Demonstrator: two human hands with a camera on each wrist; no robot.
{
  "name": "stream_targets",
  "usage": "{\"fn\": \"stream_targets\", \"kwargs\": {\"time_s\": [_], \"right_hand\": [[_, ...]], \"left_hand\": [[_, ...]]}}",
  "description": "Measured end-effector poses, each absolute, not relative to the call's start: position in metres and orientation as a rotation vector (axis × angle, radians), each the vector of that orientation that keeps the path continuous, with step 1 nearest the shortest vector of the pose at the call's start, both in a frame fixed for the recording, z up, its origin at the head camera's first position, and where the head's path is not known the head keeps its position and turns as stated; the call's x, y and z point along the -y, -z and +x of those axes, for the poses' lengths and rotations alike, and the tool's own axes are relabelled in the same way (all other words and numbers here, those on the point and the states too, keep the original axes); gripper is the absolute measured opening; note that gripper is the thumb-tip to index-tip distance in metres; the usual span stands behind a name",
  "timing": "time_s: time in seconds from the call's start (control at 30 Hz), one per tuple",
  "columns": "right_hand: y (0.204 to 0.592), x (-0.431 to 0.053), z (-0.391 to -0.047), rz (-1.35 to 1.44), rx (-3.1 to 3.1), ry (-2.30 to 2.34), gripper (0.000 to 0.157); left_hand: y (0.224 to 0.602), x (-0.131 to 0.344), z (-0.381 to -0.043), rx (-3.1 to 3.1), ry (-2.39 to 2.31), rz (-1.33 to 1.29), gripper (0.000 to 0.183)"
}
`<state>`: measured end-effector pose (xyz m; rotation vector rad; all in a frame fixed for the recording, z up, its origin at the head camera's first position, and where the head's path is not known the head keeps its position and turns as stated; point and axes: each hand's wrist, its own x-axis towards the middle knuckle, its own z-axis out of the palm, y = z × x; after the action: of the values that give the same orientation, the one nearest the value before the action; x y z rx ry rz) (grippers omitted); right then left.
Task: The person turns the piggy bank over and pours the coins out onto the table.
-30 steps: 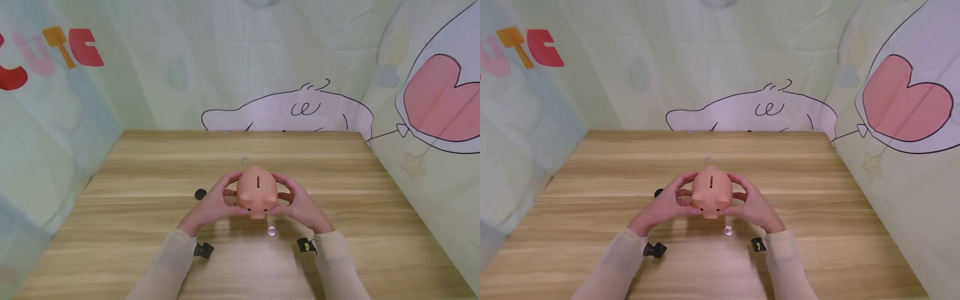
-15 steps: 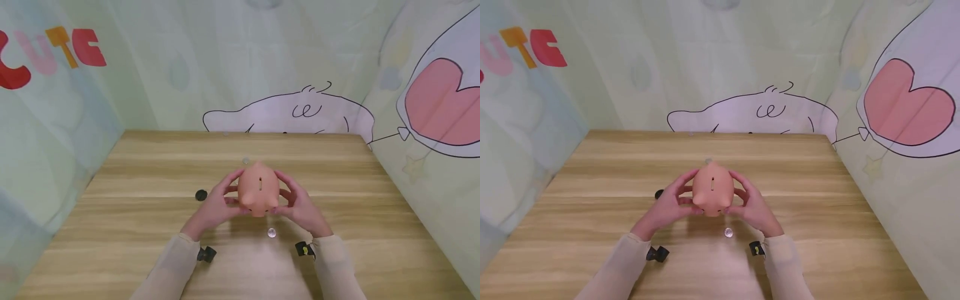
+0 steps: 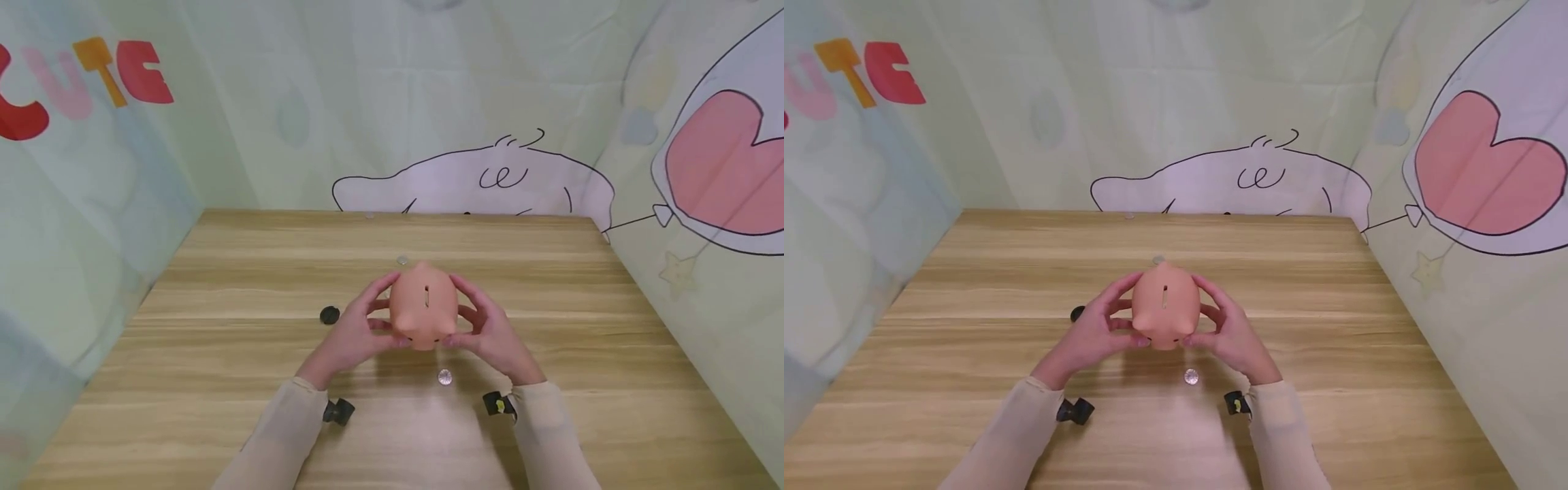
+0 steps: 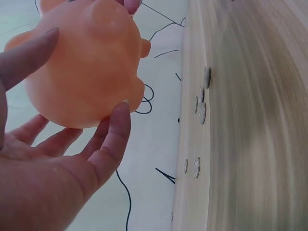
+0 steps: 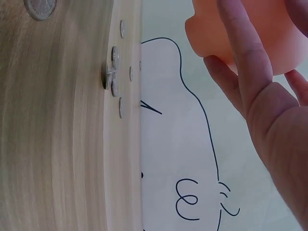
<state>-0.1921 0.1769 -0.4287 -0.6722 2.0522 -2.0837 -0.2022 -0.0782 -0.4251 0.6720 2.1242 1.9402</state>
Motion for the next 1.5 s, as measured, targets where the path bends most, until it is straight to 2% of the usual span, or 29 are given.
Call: {"fn": "stream_targets", "kwargs": {"time_s": [0.23,0.9,1.5], "right_hand": [[0.428,-0.178,-0.194,-0.659,-2.104,2.046,0.094],[0.433,-0.179,-0.192,-0.397,-1.996,1.985,0.090],[0.441,-0.183,-0.195,-0.398,-1.966,2.012,0.092]], "left_hand": [[0.422,0.078,-0.204,-2.139,-1.907,0.667,0.098],[0.436,0.075,-0.207,-2.210,-1.720,0.583,0.095],[0.437,0.070,-0.207,-2.237,-1.692,0.534,0.093]]}}
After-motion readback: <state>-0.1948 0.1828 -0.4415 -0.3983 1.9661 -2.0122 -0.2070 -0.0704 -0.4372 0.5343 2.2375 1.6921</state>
